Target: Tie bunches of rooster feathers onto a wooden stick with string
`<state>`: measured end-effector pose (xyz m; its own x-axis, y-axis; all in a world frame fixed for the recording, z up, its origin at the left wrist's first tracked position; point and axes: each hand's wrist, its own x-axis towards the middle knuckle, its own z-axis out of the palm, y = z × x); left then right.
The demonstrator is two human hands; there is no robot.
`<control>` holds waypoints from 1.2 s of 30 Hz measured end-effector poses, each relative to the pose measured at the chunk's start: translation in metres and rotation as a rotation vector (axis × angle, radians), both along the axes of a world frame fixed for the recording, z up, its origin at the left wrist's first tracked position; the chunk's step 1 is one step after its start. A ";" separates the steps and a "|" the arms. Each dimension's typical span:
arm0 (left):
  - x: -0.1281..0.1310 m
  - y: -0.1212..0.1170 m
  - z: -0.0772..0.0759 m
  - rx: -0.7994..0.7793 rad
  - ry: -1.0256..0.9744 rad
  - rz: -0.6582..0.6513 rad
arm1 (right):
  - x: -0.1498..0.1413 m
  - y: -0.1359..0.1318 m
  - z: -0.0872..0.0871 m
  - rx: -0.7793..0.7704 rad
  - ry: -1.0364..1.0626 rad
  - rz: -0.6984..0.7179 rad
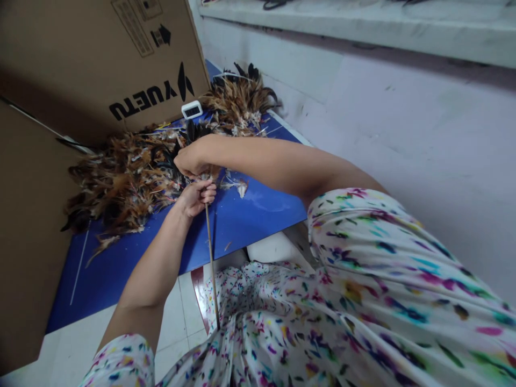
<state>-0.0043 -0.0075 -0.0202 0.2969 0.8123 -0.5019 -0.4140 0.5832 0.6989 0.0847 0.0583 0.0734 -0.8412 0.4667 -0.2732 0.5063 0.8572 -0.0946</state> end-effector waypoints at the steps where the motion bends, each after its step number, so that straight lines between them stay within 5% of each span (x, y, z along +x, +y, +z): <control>1: 0.001 0.000 0.000 0.010 0.008 -0.001 | -0.002 -0.001 0.001 -0.009 -0.003 -0.011; 16: 0.001 0.000 0.004 -0.044 -0.068 -0.062 | -0.009 0.004 -0.010 -0.036 -0.009 -0.097; 23: 0.002 -0.001 0.003 0.007 -0.019 -0.032 | -0.012 0.014 -0.026 -0.213 0.271 -0.278; 27: 0.002 -0.001 0.003 0.019 -0.016 -0.003 | 0.001 0.008 -0.015 -0.069 0.206 -0.118; 29: 0.002 -0.001 0.005 0.026 -0.023 0.001 | 0.015 -0.001 -0.005 0.071 0.331 -0.086; 33: 0.003 -0.003 0.007 0.054 -0.004 -0.006 | 0.054 -0.032 0.003 0.328 0.743 -0.347; 36: 0.003 -0.005 0.010 0.115 0.032 0.002 | 0.078 -0.052 -0.014 0.264 0.825 -0.612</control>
<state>-0.0013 -0.0129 -0.0099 0.2810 0.8654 -0.4148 -0.3914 0.4980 0.7738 0.1629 0.0066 0.0597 -0.3214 0.8347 0.4471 0.7226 0.5214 -0.4539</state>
